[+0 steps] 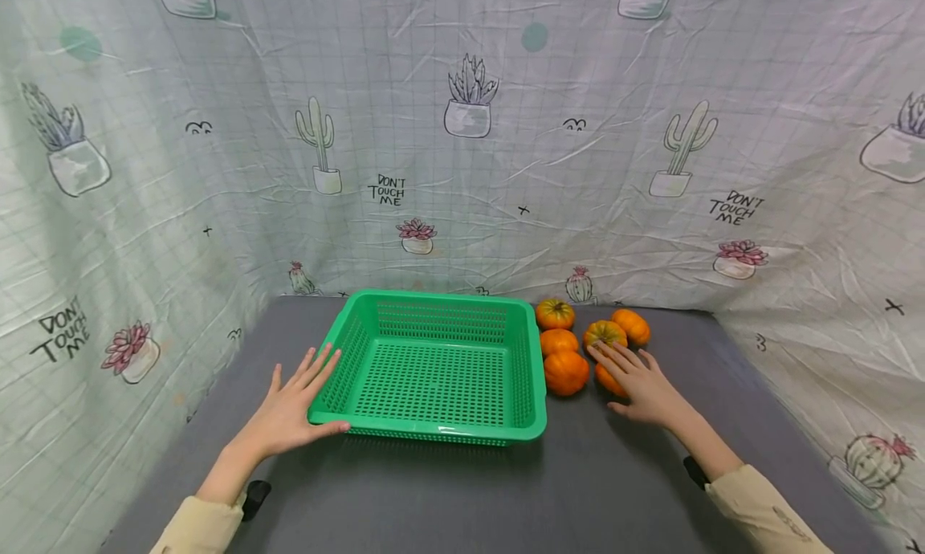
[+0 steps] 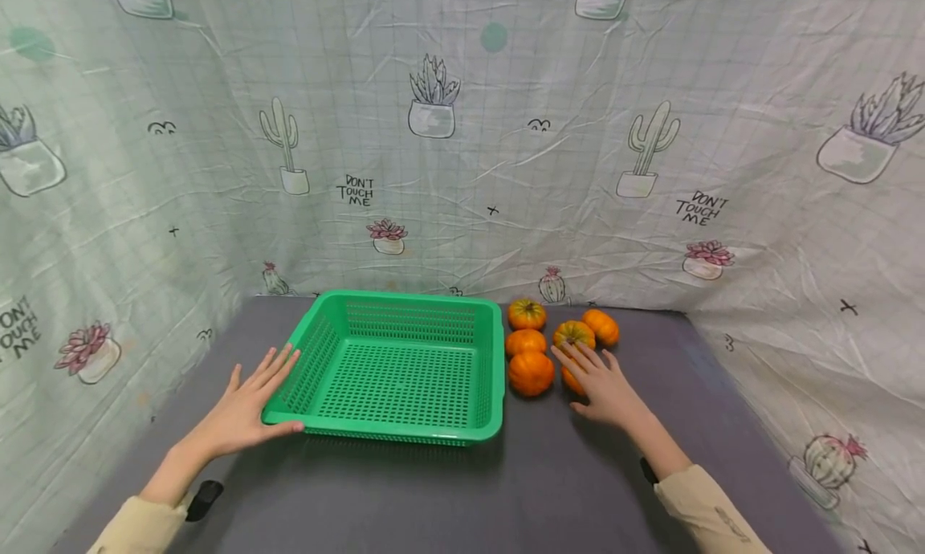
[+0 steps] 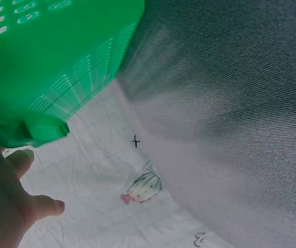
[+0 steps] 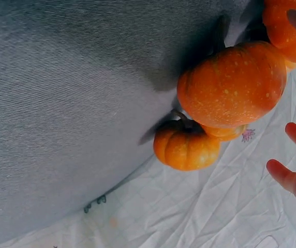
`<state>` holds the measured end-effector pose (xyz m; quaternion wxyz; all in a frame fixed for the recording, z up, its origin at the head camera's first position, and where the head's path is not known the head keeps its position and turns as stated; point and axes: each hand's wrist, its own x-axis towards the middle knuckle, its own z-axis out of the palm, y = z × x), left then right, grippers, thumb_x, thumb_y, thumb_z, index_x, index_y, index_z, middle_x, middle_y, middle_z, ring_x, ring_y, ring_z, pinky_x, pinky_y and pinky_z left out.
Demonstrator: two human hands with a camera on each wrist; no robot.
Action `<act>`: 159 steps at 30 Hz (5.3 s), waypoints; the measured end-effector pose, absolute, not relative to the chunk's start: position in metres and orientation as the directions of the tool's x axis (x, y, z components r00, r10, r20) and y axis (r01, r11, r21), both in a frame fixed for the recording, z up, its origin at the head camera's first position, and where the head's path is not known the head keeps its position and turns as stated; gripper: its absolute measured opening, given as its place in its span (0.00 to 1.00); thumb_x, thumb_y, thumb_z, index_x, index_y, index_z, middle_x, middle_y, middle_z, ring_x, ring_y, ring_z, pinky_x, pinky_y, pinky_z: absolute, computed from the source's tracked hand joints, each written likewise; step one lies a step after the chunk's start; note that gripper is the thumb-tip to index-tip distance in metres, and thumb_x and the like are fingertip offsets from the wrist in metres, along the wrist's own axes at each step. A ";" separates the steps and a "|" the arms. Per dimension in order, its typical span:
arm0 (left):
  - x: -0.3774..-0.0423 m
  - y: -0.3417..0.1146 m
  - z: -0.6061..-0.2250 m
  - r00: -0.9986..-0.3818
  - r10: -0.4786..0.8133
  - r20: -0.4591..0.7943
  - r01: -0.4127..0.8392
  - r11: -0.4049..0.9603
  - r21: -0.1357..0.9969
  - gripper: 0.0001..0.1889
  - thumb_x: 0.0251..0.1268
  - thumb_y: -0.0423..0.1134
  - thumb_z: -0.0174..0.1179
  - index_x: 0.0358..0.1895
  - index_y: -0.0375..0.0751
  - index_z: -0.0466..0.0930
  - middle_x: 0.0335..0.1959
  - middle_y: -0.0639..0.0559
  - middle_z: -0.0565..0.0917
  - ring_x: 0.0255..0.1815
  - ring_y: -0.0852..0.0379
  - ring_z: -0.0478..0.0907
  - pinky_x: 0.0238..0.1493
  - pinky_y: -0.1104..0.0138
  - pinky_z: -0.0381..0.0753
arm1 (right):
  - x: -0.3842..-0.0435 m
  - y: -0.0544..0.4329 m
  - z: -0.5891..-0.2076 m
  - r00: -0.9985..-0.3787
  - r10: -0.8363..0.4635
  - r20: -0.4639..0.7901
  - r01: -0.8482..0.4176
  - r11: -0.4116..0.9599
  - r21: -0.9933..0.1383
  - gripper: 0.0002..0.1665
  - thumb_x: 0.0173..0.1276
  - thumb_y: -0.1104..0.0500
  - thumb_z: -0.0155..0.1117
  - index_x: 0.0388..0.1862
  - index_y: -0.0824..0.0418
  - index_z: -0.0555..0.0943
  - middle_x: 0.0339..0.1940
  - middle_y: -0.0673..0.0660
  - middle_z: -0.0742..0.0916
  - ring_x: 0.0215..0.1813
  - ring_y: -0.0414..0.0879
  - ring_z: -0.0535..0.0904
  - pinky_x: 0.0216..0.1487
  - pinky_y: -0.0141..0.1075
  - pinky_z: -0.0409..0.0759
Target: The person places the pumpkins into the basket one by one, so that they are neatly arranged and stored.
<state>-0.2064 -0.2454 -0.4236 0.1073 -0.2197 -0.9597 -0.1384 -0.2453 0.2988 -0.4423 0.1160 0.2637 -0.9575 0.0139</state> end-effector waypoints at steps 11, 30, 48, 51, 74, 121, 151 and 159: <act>-0.209 -0.240 -0.433 -0.922 0.337 0.193 0.376 0.899 0.223 0.53 0.48 0.65 0.56 0.71 0.49 0.36 0.72 0.39 0.32 0.71 0.39 0.26 0.57 0.31 0.31 | -0.255 0.301 -0.444 -0.846 -0.504 0.174 -0.497 0.864 0.084 0.56 0.41 0.52 0.75 0.68 0.58 0.58 0.67 0.62 0.65 0.67 0.61 0.57 0.57 0.65 0.56; -0.212 -0.244 -0.437 -0.930 0.299 0.215 0.352 0.892 0.282 0.52 0.49 0.63 0.56 0.70 0.36 0.44 0.71 0.35 0.40 0.71 0.37 0.29 0.60 0.34 0.33 | -0.265 0.314 -0.464 -0.797 -0.550 0.251 -0.536 0.835 0.127 0.47 0.37 0.67 0.75 0.61 0.53 0.69 0.58 0.64 0.73 0.57 0.60 0.68 0.44 0.58 0.69; -0.212 -0.241 -0.438 -0.926 0.303 0.224 0.360 0.887 0.288 0.50 0.49 0.62 0.57 0.70 0.37 0.47 0.71 0.34 0.41 0.71 0.36 0.31 0.59 0.33 0.37 | -0.267 0.324 -0.464 -0.798 -0.536 0.275 -0.507 0.844 0.175 0.40 0.36 0.59 0.77 0.53 0.56 0.73 0.48 0.65 0.75 0.44 0.59 0.72 0.38 0.51 0.71; -0.211 -0.240 -0.438 -0.924 0.306 0.228 0.364 0.886 0.289 0.50 0.49 0.62 0.57 0.70 0.37 0.47 0.71 0.34 0.41 0.71 0.36 0.31 0.59 0.33 0.36 | -0.265 0.325 -0.464 -0.818 -0.504 0.278 -0.481 0.864 0.151 0.43 0.34 0.52 0.78 0.52 0.59 0.70 0.45 0.63 0.75 0.41 0.58 0.73 0.37 0.50 0.71; -0.216 -0.247 -0.438 -0.936 0.293 0.196 0.339 0.899 0.276 0.53 0.49 0.64 0.56 0.69 0.33 0.44 0.70 0.34 0.47 0.71 0.37 0.39 0.61 0.35 0.39 | -0.250 0.327 -0.461 -0.903 -0.359 0.235 -0.351 0.933 0.078 0.53 0.40 0.33 0.67 0.60 0.62 0.66 0.41 0.63 0.78 0.40 0.56 0.76 0.32 0.47 0.69; -0.217 -0.243 -0.443 -0.921 0.289 0.263 0.354 0.902 0.247 0.49 0.53 0.61 0.55 0.69 0.32 0.46 0.70 0.36 0.47 0.68 0.34 0.48 0.60 0.39 0.50 | -0.241 0.329 -0.465 -0.899 -0.325 0.293 -0.341 0.940 -0.005 0.43 0.39 0.41 0.71 0.51 0.65 0.72 0.42 0.64 0.79 0.44 0.60 0.73 0.39 0.53 0.71; -0.216 -0.243 -0.444 -0.912 0.288 0.294 0.371 0.884 0.284 0.48 0.53 0.59 0.56 0.69 0.32 0.46 0.71 0.38 0.46 0.67 0.33 0.49 0.59 0.39 0.51 | -0.233 0.300 -0.456 -0.874 -0.370 0.314 -0.432 0.888 -0.157 0.44 0.37 0.30 0.67 0.49 0.55 0.74 0.36 0.57 0.74 0.38 0.50 0.72 0.37 0.47 0.72; -0.215 -0.243 -0.443 -0.912 0.287 0.292 0.368 0.888 0.275 0.48 0.53 0.59 0.57 0.68 0.31 0.47 0.70 0.35 0.48 0.67 0.33 0.49 0.58 0.39 0.52 | -0.233 0.293 -0.450 -0.853 -0.394 0.342 -0.463 0.874 -0.149 0.45 0.35 0.38 0.74 0.50 0.58 0.71 0.37 0.57 0.74 0.39 0.52 0.70 0.38 0.44 0.71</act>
